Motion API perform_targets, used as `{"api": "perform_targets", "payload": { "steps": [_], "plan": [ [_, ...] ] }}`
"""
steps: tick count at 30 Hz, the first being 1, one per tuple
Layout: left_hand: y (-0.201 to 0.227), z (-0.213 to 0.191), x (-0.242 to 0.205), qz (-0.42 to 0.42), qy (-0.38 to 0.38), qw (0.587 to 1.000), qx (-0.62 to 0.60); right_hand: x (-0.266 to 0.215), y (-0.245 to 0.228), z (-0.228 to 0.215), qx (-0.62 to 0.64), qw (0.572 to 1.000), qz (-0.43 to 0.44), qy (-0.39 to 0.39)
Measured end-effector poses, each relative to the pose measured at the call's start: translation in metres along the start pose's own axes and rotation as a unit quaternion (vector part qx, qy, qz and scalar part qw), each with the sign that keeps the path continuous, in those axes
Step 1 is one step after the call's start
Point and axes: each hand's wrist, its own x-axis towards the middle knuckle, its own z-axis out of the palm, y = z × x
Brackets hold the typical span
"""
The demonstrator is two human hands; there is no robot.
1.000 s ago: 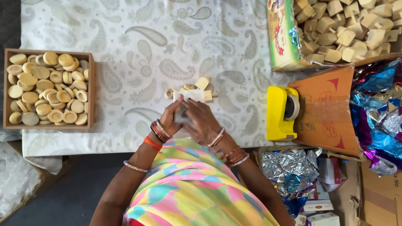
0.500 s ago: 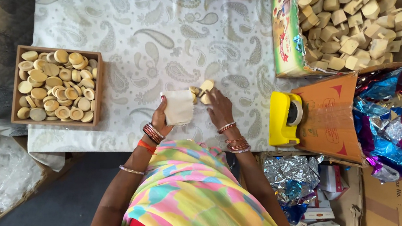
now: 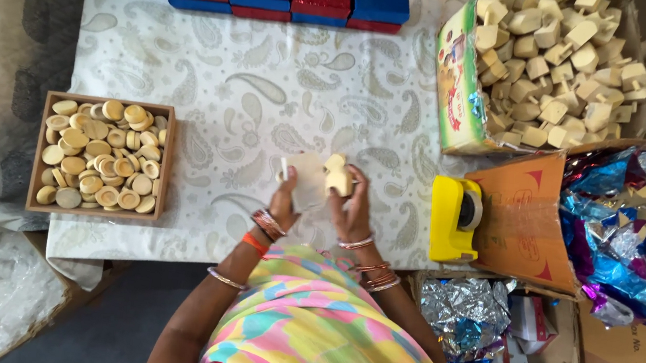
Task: Cleaning and inspecting small wooden disks using a cloth before packing them into boxes.
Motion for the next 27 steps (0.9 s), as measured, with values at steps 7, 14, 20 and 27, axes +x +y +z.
{"api": "perform_targets", "payload": {
  "steps": [7,14,20,27],
  "plan": [
    [-0.044,0.039,0.021,0.135,-0.015,0.985,0.11,0.041,-0.022,0.018,-0.13,0.982,-0.137,0.026],
    [-0.006,0.074,0.018,0.081,-0.023,0.996,0.041,0.001,-0.033,0.027,-0.198,0.968,-0.153,0.018],
    [-0.044,0.061,0.035,0.03,0.044,0.996,0.065,0.046,0.008,0.02,-0.184,0.97,-0.144,0.067],
    [-0.025,0.074,0.029,0.078,-0.025,0.991,0.107,0.019,-0.021,0.009,-0.163,0.978,-0.116,0.053]
  ]
}}
